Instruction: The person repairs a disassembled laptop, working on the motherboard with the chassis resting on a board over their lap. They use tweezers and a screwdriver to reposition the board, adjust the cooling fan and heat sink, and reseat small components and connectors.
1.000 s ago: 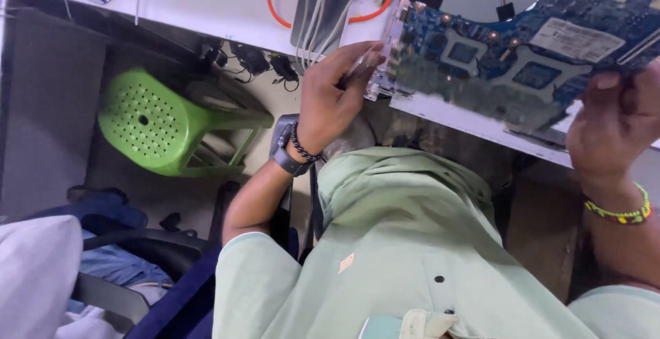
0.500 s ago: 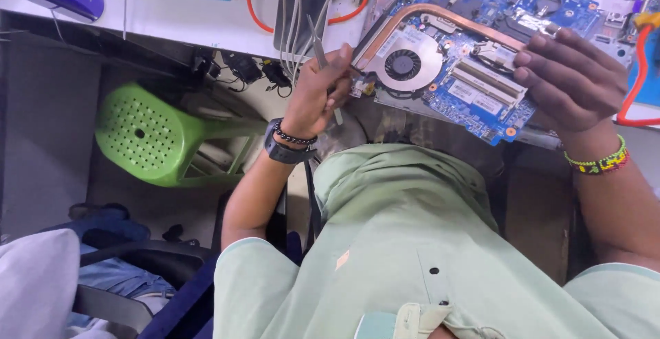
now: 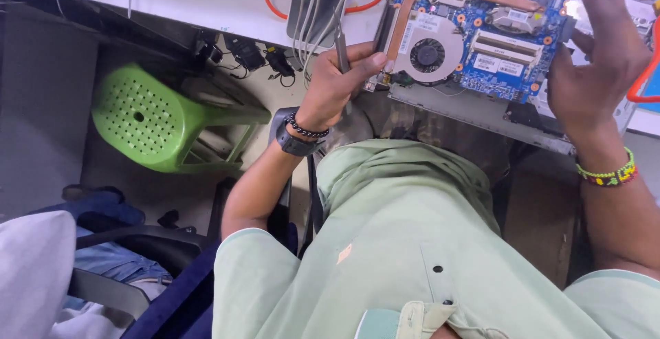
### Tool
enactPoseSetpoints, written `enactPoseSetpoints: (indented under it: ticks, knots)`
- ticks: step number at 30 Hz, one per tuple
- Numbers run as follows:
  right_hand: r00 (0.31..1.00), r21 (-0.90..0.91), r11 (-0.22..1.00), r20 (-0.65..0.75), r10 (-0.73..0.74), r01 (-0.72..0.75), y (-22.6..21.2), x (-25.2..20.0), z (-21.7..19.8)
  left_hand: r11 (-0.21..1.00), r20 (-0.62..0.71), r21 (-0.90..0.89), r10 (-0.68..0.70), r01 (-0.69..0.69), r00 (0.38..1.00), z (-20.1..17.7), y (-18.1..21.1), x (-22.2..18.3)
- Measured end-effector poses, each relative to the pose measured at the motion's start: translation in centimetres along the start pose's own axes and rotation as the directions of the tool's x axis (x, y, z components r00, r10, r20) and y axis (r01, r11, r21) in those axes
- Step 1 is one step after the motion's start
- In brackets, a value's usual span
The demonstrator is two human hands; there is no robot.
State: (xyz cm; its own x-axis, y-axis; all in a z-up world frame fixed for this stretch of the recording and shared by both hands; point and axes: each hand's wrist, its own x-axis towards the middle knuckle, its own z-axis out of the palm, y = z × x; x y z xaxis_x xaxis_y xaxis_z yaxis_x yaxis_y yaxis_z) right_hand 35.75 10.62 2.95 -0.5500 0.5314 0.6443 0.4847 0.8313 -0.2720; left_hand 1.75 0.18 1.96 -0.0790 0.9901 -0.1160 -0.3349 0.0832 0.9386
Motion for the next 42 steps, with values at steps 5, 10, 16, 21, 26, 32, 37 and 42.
enactPoseSetpoints:
  ticks: [5, 10, 16, 21, 26, 32, 37, 42]
  knots:
    - [0.902, 0.595, 0.682, 0.215, 0.375, -0.425, 0.2, -1.0, 1.1, 0.999, -0.026, 0.047, -0.019, 0.020, 0.999, 0.1, -0.9, 0.2]
    - [0.495, 0.689, 0.004, 0.518, 0.698, -0.725, 0.7, -1.3, 1.8, 0.991, 0.031, 0.129, -0.047, 0.043, 0.998, 0.3, 0.2, -0.1]
    - [0.408, 0.690, -0.182, 0.597, 0.691, -0.701, -0.9, -0.2, 2.0, 0.917, -0.056, 0.381, -0.103, 0.117, 0.993, -0.4, -0.8, 0.5]
    - [0.385, 0.664, -0.064, 0.507, 0.771, -0.745, -0.5, -1.0, 2.5, 0.742, -0.063, 0.670, 0.073, -0.012, 0.995, -0.8, 0.1, 0.0]
    - [0.495, 0.704, 0.067, 0.425, 0.758, -0.707, 0.1, -2.2, 3.5, 0.649, -0.064, 0.744, 0.308, -0.161, 0.949, -1.6, 0.7, -0.1]
    - [0.581, 0.735, 0.135, 0.394, 0.712, -0.664, -0.5, -2.5, 4.0, 0.584, 0.034, 0.784, 0.301, -0.212, 0.953, -1.4, -0.7, 0.1]
    - [0.661, 0.712, 0.259, 0.368, 0.654, -0.653, 0.7, -3.0, 4.2, 0.674, 0.010, 0.708, 0.292, -0.213, 0.956, -2.1, -2.1, 1.0]
    - [0.575, 0.711, 0.174, 0.373, 0.728, -0.681, 0.4, -2.4, 3.6, 0.598, 0.161, 0.731, 0.319, -0.330, 0.934, -2.6, -2.1, 1.1]
